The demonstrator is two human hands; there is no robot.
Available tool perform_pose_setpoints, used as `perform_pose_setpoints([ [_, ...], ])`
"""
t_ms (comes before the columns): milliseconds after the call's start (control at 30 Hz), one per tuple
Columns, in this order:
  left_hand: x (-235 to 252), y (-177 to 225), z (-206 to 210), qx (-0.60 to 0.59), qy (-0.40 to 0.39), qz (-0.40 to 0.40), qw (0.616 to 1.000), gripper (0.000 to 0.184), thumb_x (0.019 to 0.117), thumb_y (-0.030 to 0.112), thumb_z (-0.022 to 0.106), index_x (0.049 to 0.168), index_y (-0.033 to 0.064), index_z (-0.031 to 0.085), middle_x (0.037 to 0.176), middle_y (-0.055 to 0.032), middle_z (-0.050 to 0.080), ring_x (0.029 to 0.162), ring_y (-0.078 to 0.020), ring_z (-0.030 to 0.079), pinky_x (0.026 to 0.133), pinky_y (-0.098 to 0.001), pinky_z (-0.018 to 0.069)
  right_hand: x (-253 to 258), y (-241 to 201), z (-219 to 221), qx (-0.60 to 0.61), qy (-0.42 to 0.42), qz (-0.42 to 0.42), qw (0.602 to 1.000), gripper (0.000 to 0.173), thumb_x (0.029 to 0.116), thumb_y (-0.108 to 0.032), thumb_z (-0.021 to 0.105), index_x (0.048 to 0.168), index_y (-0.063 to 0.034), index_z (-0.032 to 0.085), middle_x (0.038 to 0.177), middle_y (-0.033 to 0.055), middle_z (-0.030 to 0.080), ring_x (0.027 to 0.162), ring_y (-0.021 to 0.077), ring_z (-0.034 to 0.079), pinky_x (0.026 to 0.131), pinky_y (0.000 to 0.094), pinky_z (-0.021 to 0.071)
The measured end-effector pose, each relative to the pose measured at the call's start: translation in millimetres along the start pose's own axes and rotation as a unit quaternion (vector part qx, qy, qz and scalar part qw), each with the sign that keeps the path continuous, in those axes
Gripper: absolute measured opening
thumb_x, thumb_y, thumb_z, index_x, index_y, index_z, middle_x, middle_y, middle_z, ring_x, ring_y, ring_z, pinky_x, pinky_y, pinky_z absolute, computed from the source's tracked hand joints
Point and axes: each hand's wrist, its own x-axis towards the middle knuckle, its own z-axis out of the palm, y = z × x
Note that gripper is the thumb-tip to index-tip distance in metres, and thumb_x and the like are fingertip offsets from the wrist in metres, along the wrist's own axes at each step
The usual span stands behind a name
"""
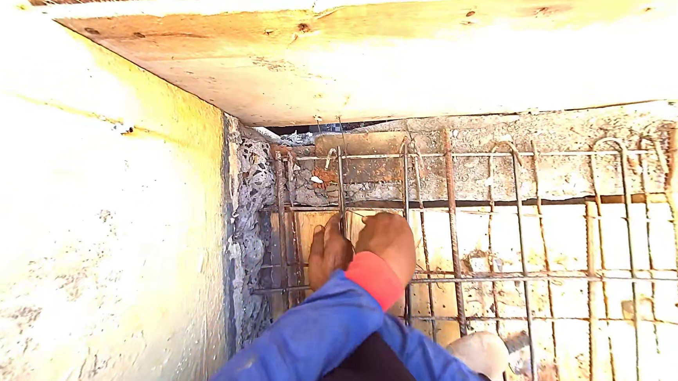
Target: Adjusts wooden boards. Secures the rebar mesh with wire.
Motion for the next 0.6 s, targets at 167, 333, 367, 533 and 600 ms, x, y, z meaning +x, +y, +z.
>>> perform_pose_setpoints([
  [167, 5.7, 3.5, 23.6, 0.093, -0.030, -0.011, 0.995, 0.039, 0.0996, 0.005, 0.052, 0.133, -0.0149, 0.044, 0.122, -0.0275, 0.060, 0.107, -0.0373, 0.069, 0.082, -0.0460, 0.0605, 6.8, -20.8, 7.4, 0.223, -0.007, 0.061, 0.973, 0.034, 0.1073, -0.010, 0.047, 0.085, 0.0003, 0.070, 0.073, 0.0079, 0.065, 0.069, 0.0151, 0.063, 0.070, 0.0322, 0.0550],
  [333, -4.1, -18.2, 5.7, -0.011, -0.065, 0.026, 0.998, 0.030, 0.1011, 0.013, 0.053, 0.123, -0.0079, 0.055, 0.117, -0.0230, 0.063, 0.107, -0.0340, 0.068, 0.089, -0.0479, 0.0570, -6.8, -30.9, 10.4, 0.405, 0.021, 0.132, 0.905, 0.027, 0.1092, -0.004, 0.036, 0.120, 0.0116, 0.054, 0.066, 0.0087, 0.058, 0.048, 0.0135, 0.051, 0.052, 0.0296, 0.0495],
  [367, -6.1, -23.0, 3.2, -0.028, -0.074, 0.033, 0.996, 0.034, 0.1039, 0.016, 0.049, 0.127, -0.0080, 0.052, 0.116, -0.0227, 0.064, 0.107, -0.0333, 0.068, 0.090, -0.0477, 0.0561, -10.5, -33.7, 8.2, 0.399, 0.003, 0.145, 0.905, 0.040, 0.1116, -0.008, 0.034, 0.150, 0.0031, 0.035, 0.077, 0.0077, 0.061, 0.052, 0.0136, 0.054, 0.056, 0.0302, 0.0515],
  [533, -13.1, -45.2, 0.1, -0.097, -0.077, 0.047, 0.991, 0.039, 0.1097, 0.029, 0.039, 0.132, -0.0016, 0.049, 0.107, -0.0175, 0.065, 0.099, -0.0294, 0.068, 0.087, -0.0477, 0.0554, -27.3, 10.9, 35.5, 0.223, -0.080, 0.017, 0.971, 0.078, 0.1008, -0.016, 0.053, 0.159, 0.0112, 0.010, 0.136, 0.0255, 0.060, 0.114, 0.0238, 0.066, 0.100, 0.0355, 0.0534],
  [600, -19.2, -60.9, -5.0, -0.143, -0.063, 0.068, 0.985, 0.043, 0.1110, 0.035, 0.037, 0.133, 0.0026, 0.054, 0.106, -0.0154, 0.067, 0.098, -0.0286, 0.068, 0.089, -0.0499, 0.0543, -40.8, -8.2, 21.1, 0.126, -0.169, 0.065, 0.975, 0.070, 0.0998, -0.010, 0.058, 0.154, 0.0161, 0.023, 0.145, 0.0330, 0.051, 0.131, 0.0315, 0.057, 0.110, 0.0379, 0.0458],
])
